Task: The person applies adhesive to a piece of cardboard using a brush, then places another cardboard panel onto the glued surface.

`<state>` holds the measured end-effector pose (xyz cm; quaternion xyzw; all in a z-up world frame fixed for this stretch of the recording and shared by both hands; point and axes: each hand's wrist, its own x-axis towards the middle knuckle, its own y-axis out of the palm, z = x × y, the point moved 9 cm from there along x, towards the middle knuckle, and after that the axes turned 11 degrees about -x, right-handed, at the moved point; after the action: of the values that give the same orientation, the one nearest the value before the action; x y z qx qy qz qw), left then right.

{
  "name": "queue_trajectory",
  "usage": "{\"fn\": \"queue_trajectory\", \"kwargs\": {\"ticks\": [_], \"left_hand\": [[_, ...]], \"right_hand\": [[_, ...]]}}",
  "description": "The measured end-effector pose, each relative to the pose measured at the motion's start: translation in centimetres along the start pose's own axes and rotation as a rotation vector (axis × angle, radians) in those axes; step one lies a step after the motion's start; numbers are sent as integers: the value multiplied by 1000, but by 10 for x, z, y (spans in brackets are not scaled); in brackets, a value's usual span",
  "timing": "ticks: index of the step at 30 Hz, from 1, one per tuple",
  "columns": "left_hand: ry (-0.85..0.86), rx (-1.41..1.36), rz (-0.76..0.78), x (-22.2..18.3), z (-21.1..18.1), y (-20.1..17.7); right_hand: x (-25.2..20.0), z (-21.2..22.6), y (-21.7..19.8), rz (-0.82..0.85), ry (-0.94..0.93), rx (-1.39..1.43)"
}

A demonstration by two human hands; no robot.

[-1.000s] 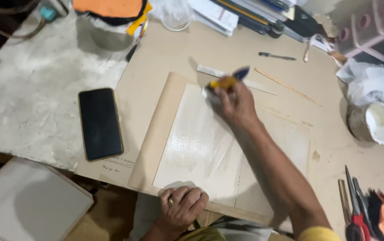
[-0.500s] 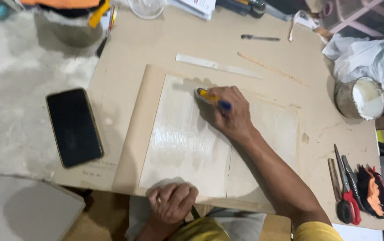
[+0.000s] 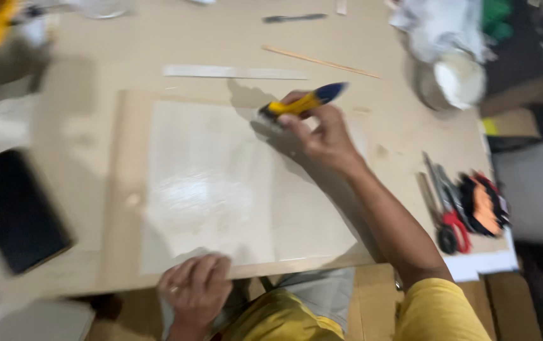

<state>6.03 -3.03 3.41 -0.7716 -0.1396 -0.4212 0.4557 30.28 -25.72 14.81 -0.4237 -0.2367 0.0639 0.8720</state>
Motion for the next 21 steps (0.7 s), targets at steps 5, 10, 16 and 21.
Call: {"fn": "queue_trajectory", "kwargs": {"ticks": [5,10,16,21], "left_hand": [[-138,-5,182,-16,9,7],[-309,76,602,2,10,14],[-139,-73,230,-4,9,13],[-401,-27,429,-14,26,26]], "right_hand": [[-43,-133,-167,-275,259,-200],[-82,-252,-280,-466,221,-227],[-87,-313,-261,-158,511,-410],[-87,-330,-281,-363,291,-316]]}}
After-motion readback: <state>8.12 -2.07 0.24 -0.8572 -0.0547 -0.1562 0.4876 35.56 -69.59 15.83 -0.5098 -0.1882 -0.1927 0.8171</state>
